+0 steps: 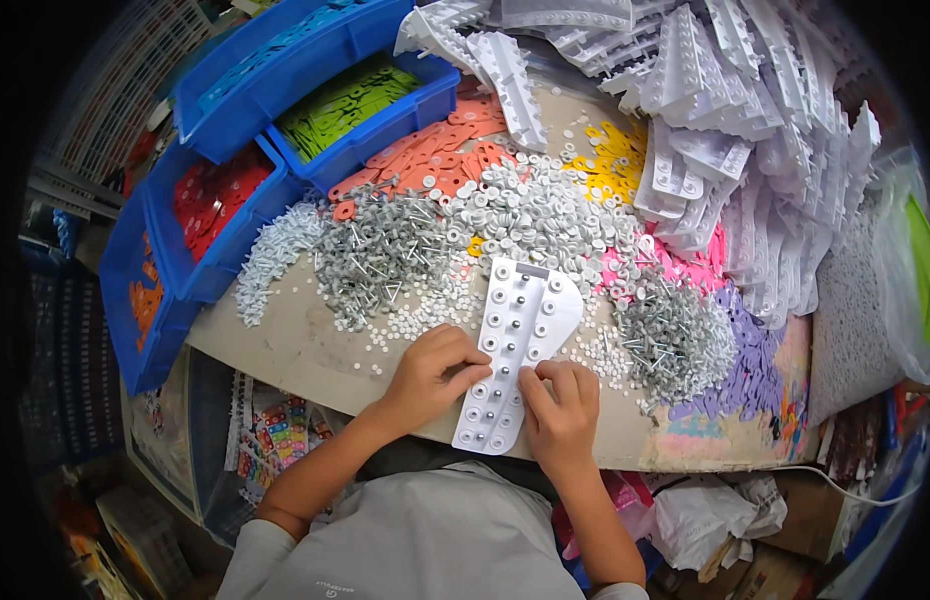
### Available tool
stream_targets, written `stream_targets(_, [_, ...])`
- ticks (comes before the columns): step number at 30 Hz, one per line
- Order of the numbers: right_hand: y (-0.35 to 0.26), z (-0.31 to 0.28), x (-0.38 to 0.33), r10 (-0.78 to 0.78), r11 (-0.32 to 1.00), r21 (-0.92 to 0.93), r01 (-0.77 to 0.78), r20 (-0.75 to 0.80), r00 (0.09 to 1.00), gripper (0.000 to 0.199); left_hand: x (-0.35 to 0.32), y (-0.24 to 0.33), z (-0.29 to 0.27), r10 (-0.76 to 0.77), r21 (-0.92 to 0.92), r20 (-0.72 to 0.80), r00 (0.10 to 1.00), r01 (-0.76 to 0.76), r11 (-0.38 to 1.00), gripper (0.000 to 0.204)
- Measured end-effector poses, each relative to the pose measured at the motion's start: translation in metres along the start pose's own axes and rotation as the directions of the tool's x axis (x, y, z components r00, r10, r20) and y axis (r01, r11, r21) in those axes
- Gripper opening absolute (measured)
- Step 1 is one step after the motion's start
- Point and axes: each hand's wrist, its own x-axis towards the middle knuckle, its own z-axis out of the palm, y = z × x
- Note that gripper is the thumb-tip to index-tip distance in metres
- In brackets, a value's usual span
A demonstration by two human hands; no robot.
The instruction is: Manually assembling toy xylophones by inserting colored metal keys and plastic pins into a white base.
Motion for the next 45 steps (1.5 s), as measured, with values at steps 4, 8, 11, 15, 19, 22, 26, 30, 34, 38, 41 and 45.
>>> stream_targets(4, [0.005,-0.002,0.005,0.066,0.985,0.153,-0.074,0.057,0.996,0.02,0.016,-0.003,-0.01,-0.084,-0.085,0.032,0.996,0.087,0.993,0.008])
stream_targets(8, [0.006,0.003,-0.004,0.058,0.986,0.159,-0.057,-0.001,0.998,0.019,0.06,-0.016,-0.024,-0.074,0.201,-0.069,0.995,0.086,0.976,0.009])
stream_targets(11, [0.005,0.004,-0.003,0.039,0.986,0.165,-0.035,-0.024,0.999,0.02,0.076,-0.039,-0.018,0.019,0.342,-0.056,0.998,0.001,0.94,0.012])
stream_targets(15, [0.012,-0.004,-0.003,0.072,0.973,0.226,-0.05,-0.09,0.993,0.019,0.085,-0.046,-0.007,0.001,0.387,0.058,0.998,-0.024,0.922,0.012])
stream_targets(19, [0.034,-0.018,0.008,0.286,0.957,-0.043,-0.288,-0.034,0.958,0.011,0.081,-0.048,-0.006,0.01,0.396,0.043,0.999,-0.026,0.918,0.01])
stream_targets(22, [0.058,-0.02,0.018,0.241,0.941,-0.218,-0.259,-0.107,0.965,0.012,0.081,-0.049,-0.007,0.016,0.372,0.052,0.998,-0.035,0.928,0.009])
stream_targets(26, [0.081,-0.018,0.036,0.233,0.897,-0.347,-0.273,-0.153,0.96,0.011,0.08,-0.045,-0.011,0.05,0.427,0.038,0.998,-0.062,0.902,0.008])
stream_targets(30, [0.089,-0.011,0.04,0.236,0.892,-0.362,-0.271,-0.138,0.962,0.012,0.075,-0.037,-0.021,0.07,0.602,0.013,0.997,-0.064,0.796,0.01])
stream_targets(34, [0.085,-0.011,0.039,0.26,0.894,-0.345,-0.285,-0.118,0.958,0.012,0.066,-0.045,-0.023,0.124,0.586,0.096,0.988,-0.156,0.795,0.013])
stream_targets(38, [0.068,-0.017,0.03,0.279,0.944,-0.147,-0.297,-0.13,0.951,0.014,0.064,-0.046,-0.025,0.142,0.566,0.104,0.984,-0.176,0.806,0.013])
stream_targets(41, [0.04,-0.023,0.027,0.286,0.958,0.017,-0.286,-0.11,0.952,0.012,0.06,-0.051,-0.025,0.138,0.539,0.071,0.988,-0.155,0.828,0.015])
stream_targets(45, [0.023,-0.029,0.019,0.268,0.962,0.044,-0.268,0.007,0.963,0.008,0.06,-0.052,-0.027,0.148,0.527,0.081,0.986,-0.168,0.833,0.018])
